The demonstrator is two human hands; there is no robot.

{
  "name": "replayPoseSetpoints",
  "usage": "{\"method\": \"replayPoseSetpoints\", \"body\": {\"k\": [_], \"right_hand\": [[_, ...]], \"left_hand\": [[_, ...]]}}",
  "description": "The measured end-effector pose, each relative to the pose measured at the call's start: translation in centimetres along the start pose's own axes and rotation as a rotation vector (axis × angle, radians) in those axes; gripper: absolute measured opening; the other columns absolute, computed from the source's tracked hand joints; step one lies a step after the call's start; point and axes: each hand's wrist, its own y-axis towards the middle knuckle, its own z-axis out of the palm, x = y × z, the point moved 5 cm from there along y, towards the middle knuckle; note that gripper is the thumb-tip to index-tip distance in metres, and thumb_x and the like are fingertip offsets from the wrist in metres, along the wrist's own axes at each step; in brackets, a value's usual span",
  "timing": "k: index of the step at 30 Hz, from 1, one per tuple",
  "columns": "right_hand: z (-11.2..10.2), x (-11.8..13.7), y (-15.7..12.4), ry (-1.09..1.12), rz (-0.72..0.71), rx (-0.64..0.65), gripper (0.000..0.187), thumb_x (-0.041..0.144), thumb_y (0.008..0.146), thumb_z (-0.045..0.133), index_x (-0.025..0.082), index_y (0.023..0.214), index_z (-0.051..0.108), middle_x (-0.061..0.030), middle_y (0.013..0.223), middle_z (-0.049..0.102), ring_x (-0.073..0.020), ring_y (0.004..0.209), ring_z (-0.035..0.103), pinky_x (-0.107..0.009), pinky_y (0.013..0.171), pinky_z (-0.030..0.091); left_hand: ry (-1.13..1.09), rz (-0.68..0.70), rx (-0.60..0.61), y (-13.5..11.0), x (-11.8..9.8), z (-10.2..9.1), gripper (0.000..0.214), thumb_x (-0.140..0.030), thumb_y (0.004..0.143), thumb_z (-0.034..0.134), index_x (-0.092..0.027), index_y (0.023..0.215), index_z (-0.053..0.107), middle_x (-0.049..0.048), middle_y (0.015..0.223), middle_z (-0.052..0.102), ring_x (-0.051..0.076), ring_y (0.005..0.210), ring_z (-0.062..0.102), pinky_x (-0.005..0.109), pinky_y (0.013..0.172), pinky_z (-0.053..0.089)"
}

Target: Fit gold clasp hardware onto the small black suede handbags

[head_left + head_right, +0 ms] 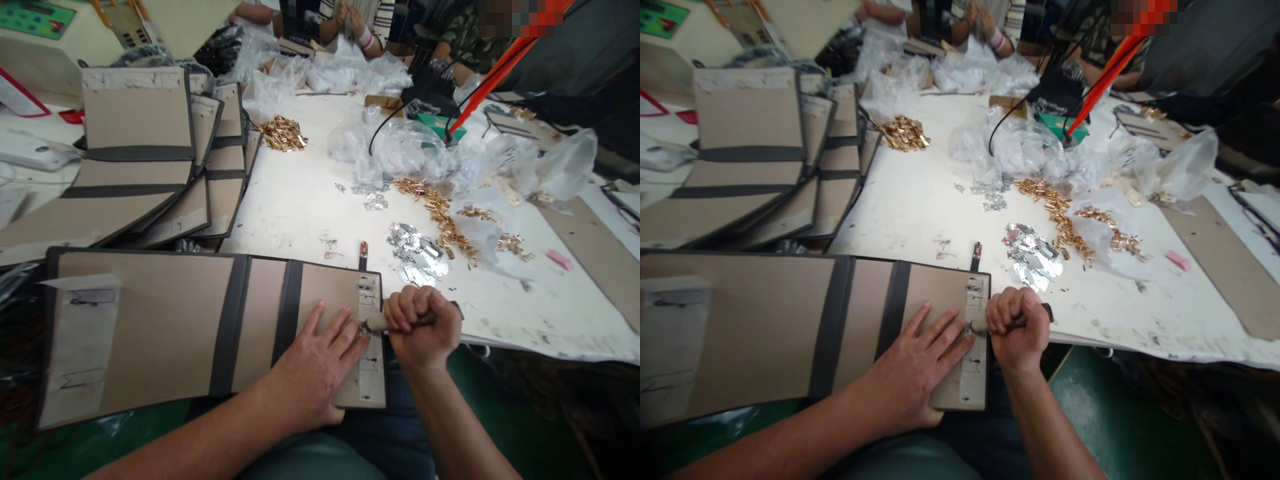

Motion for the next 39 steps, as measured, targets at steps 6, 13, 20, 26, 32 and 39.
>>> {"method": "replayPoseSetpoints", "body": {"k": [6, 13, 20, 26, 32, 39], "right_hand": [[2.9, 0.5, -0.7, -0.419, -0.053, 0.236, 0.041, 0.039, 0.093, 0.066, 0.022, 0.06, 0.051, 0.0035, 0.051, 0.047, -0.012, 0.047, 0.044, -0.027, 0.047, 0.035], [3.7, 1.2, -0.7, -0.573, -0.059, 0.26, 0.044, 0.046, 0.093, 0.062, 0.024, 0.057, 0.048, 0.0034, 0.05, 0.045, -0.0125, 0.047, 0.042, -0.028, 0.047, 0.035], [5.8, 0.3, -1.3, -0.783, -0.063, 0.443, 0.04, 0.04, 0.092, 0.061, 0.023, 0.058, 0.049, 0.0021, 0.055, 0.049, -0.0137, 0.054, 0.045, -0.029, 0.053, 0.038], [5.8, 1.0, -1.0, -0.841, -0.059, 0.476, 0.039, 0.029, 0.093, 0.06, 0.022, 0.056, 0.05, 0.0027, 0.054, 0.048, -0.0128, 0.052, 0.044, -0.029, 0.054, 0.035], [4.3, 0.7, -1.0, -0.43, -0.115, 0.361, 0.039, 0.039, 0.094, 0.061, 0.023, 0.06, 0.051, 0.0041, 0.051, 0.044, -0.0134, 0.047, 0.042, -0.03, 0.049, 0.035], [1.1, 4.5, -3.5, -0.458, -0.112, 0.164, 0.037, 0.034, 0.093, 0.064, 0.022, 0.059, 0.054, 0.003, 0.052, 0.046, -0.0131, 0.048, 0.043, -0.028, 0.047, 0.032]], "left_hand": [[-0.026, -0.034, -0.005, -0.2, -0.3, -0.5, 0.107, -0.053, 0.07, 0.082, -0.017, 0.158, 0.032, 0.0202, 0.166, 0.032, 0.037, 0.159, 0.014, 0.061, 0.128, -0.003], [-0.023, -0.056, -0.069, -0.8, -0.6, -0.6, 0.11, -0.051, 0.062, 0.088, -0.018, 0.155, 0.037, 0.0231, 0.164, 0.034, 0.042, 0.157, 0.019, 0.061, 0.128, 0.0], [-0.056, -0.043, -0.113, -1.1, -0.4, -0.2, 0.112, -0.05, 0.06, 0.089, -0.019, 0.155, 0.037, 0.0211, 0.166, 0.031, 0.042, 0.157, 0.018, 0.061, 0.128, 0.0], [-0.063, -0.049, -0.139, -1.5, -0.2, -0.2, 0.107, -0.052, 0.062, 0.088, -0.018, 0.152, 0.041, 0.0212, 0.163, 0.037, 0.042, 0.155, 0.024, 0.059, 0.129, 0.0], [-0.034, -0.041, -0.136, -1.4, -0.2, 0.1, 0.107, -0.052, 0.064, 0.087, -0.019, 0.154, 0.039, 0.0219, 0.161, 0.039, 0.042, 0.155, 0.024, 0.061, 0.128, 0.0], [-0.036, -0.042, -0.124, -2.8, -2.4, 0.0, 0.074, -0.044, 0.087, 0.07, -0.017, 0.151, 0.047, 0.02, 0.164, 0.039, 0.044, 0.153, 0.029, 0.068, 0.125, 0.018]]}}
